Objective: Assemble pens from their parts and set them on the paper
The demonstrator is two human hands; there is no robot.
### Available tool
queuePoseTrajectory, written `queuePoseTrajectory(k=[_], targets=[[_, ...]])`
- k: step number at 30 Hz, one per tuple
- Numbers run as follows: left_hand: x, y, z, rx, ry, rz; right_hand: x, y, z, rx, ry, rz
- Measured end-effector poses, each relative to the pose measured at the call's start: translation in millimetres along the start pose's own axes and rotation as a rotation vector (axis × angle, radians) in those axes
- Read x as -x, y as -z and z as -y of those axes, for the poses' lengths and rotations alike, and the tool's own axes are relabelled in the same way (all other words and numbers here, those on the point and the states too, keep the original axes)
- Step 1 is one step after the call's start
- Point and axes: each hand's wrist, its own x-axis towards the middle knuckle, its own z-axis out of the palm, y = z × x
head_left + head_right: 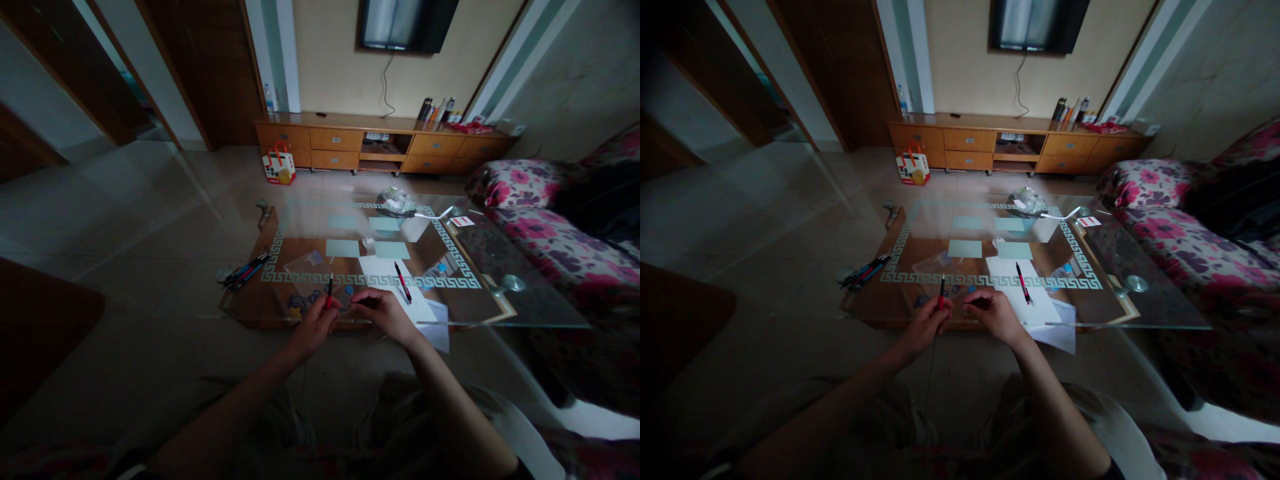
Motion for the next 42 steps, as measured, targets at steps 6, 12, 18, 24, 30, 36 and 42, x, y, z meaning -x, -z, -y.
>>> queuePoseTrajectory(k=[6, 12, 18, 24, 30, 36, 42], targets=[[1, 1.0, -3, -0.121, -0.013, 0.018, 2, -3, -3, -0.126, -0.012, 0.064], [2, 2.5, -9, -0.216, -0.056, 0.023, 3, -5, 3, -0.168, -0.021, 0.085], [2, 0.1, -10, -0.237, -0.072, 0.009, 3, -8, 5, -0.193, -0.05, 0.105], [0, 3.6, -3, -0.28, -0.077, 0.003, 0, -6, 11, -0.293, -0.143, 0.009], [2, 5.2, 7, -0.369, -0.007, 0.117, -4, -4, 5, -0.482, -0.132, -0.123], [5, 5.1, 12, -0.361, 0.025, 0.248, -6, -3, 0, -0.477, -0.132, -0.227], [5, 5.5, 13, -0.368, 0.022, 0.293, -6, -2, 7, -0.392, -0.111, -0.292]])
